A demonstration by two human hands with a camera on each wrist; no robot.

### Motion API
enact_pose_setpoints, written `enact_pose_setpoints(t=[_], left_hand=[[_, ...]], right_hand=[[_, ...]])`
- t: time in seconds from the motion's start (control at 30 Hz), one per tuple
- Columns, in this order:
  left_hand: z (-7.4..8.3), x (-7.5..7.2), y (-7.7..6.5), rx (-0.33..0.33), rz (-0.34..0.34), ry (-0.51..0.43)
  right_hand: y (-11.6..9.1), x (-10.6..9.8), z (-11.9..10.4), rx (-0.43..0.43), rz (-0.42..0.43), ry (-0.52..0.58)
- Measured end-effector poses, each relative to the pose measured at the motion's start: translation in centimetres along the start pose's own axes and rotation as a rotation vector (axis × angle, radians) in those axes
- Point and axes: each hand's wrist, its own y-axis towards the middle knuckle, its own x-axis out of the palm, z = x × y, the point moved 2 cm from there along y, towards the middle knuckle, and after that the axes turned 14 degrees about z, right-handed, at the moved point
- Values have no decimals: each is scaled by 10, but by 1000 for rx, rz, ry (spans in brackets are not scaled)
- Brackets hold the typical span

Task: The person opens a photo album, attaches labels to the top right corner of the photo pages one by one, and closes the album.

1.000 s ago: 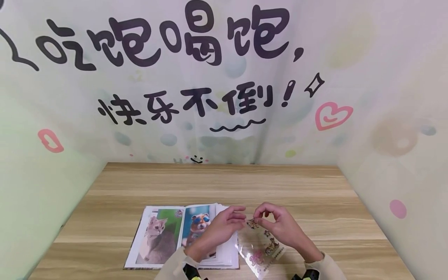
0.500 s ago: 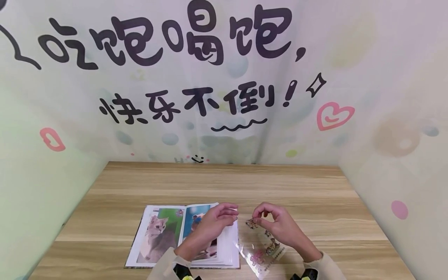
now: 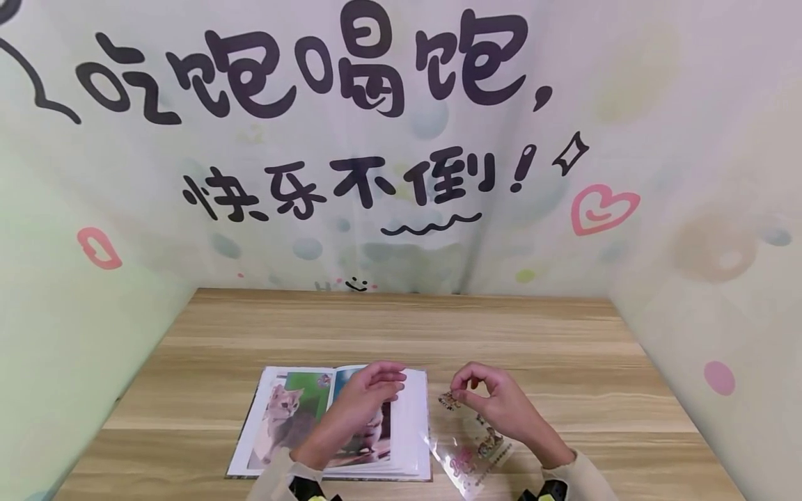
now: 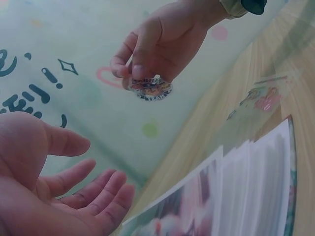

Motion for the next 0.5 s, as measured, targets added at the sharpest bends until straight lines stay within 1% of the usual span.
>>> enact_pose_setpoints(t=[0.5], left_hand=[[-6,-26,-6,37,76,94]], right_hand=[[1,2,-1,12,-5,-11]])
